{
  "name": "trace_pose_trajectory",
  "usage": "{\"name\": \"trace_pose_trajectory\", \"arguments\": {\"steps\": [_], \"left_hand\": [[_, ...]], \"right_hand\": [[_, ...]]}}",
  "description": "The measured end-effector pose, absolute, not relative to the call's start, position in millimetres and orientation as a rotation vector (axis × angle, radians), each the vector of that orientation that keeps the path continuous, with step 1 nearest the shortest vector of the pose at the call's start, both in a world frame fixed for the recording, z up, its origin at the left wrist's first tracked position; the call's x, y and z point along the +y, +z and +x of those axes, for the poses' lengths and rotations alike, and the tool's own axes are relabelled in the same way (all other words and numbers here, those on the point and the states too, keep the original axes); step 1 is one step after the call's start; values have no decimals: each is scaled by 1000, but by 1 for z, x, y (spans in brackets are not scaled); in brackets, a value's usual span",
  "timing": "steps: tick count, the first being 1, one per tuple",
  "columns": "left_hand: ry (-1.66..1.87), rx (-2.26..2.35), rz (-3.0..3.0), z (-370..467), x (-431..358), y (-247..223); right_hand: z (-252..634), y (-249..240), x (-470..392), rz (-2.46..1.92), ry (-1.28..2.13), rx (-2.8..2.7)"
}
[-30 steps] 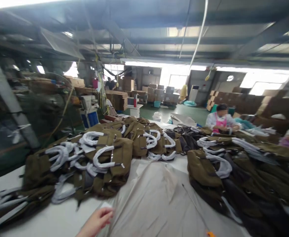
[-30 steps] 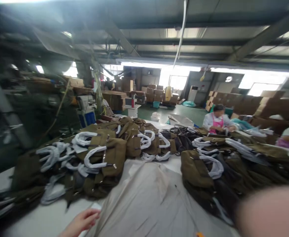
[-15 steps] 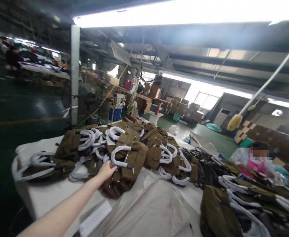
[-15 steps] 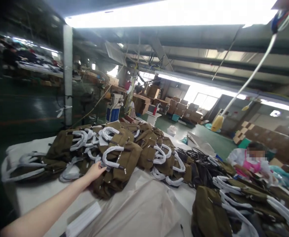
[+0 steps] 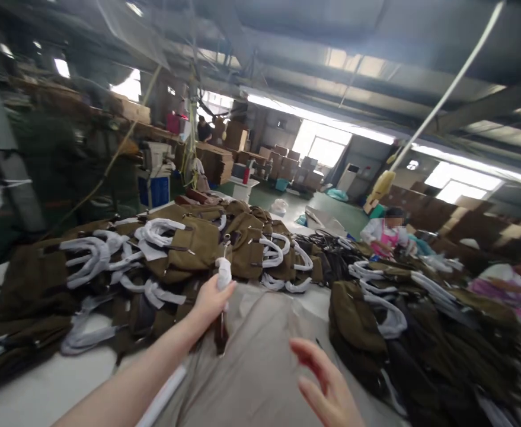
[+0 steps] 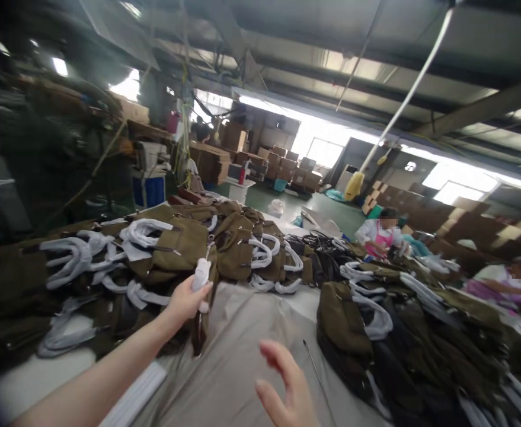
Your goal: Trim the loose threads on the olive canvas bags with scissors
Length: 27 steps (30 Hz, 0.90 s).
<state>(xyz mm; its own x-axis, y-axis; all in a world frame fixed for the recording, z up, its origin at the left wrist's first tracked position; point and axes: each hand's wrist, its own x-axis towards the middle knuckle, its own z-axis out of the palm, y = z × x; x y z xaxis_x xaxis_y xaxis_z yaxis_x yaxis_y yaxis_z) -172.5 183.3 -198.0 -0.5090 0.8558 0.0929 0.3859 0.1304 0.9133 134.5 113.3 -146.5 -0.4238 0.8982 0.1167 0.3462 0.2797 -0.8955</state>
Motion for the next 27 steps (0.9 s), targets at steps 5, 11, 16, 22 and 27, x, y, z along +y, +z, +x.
{"name": "trace_pose_trajectory", "arguments": {"steps": [5, 11, 16, 22, 27], "left_hand": [[1345, 1523, 1657, -38, 100, -214], [808, 1293, 2034, -47, 63, -217], [862, 1545, 2139, -95, 80, -171], [782, 1594, 2519, -90, 108, -147], [217, 1114, 2657, -49, 115, -152]], "right_hand": [[68, -181, 140, -1048, 1768, -1201], [97, -173, 145, -1156, 1874, -1078], [129, -144, 142, -1198, 1698, -1440], [149, -109, 122, -1186, 1099, -2149], [171, -105, 119, -1008, 1009, -2190]]}}
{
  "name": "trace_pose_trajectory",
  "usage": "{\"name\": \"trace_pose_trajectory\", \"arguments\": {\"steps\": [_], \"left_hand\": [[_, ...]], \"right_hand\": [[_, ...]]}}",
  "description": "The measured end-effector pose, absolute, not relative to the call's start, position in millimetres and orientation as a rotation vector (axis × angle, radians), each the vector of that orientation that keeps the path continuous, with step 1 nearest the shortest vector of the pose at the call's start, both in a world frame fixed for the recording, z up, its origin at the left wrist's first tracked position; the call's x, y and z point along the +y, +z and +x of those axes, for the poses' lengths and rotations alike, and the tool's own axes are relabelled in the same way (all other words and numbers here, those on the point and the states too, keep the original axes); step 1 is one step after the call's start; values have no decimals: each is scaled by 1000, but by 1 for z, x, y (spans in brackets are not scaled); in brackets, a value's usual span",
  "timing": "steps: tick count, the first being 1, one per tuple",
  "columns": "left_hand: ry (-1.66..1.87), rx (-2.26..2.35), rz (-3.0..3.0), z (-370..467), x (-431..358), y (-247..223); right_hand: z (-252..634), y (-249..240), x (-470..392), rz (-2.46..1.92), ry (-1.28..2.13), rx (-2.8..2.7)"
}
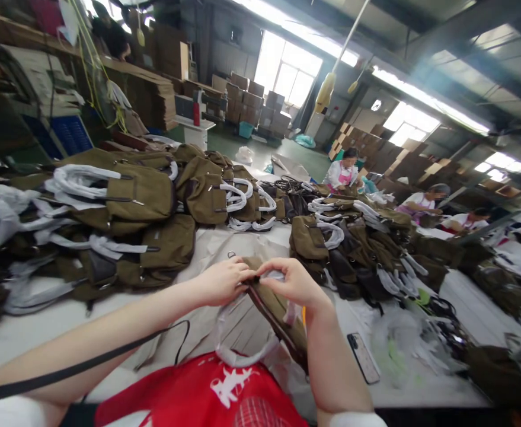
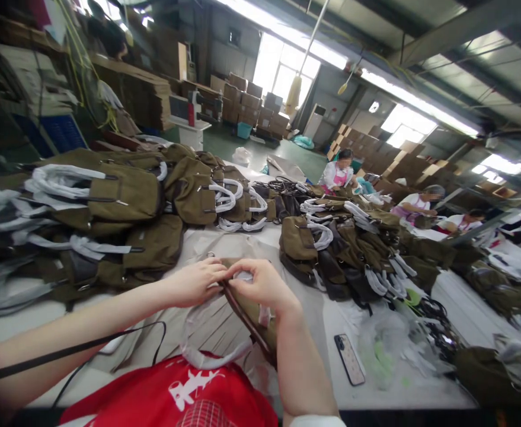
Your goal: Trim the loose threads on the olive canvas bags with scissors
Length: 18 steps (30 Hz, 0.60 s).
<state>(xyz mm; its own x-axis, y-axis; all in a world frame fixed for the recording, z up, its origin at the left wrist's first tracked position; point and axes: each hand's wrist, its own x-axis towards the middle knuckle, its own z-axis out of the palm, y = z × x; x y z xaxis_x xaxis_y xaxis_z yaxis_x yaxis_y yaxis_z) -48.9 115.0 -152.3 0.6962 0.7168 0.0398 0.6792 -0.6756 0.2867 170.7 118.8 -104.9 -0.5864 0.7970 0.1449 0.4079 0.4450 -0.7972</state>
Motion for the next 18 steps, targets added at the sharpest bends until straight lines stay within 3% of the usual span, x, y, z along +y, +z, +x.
{"name": "trace_pose_trajectory", "arguments": {"steps": [8, 13, 18], "left_hand": [[-97, 1183, 2396, -21, 133, -156], [191, 1172, 2262, -21, 127, -175], [621, 1328, 1645, -20, 102, -214]], "right_hand": [[190, -113, 122, -1028, 886, -2259], [186, -103, 95, -1227, 216, -2216], [151, -139, 44, -1263, 764, -2576]]}}
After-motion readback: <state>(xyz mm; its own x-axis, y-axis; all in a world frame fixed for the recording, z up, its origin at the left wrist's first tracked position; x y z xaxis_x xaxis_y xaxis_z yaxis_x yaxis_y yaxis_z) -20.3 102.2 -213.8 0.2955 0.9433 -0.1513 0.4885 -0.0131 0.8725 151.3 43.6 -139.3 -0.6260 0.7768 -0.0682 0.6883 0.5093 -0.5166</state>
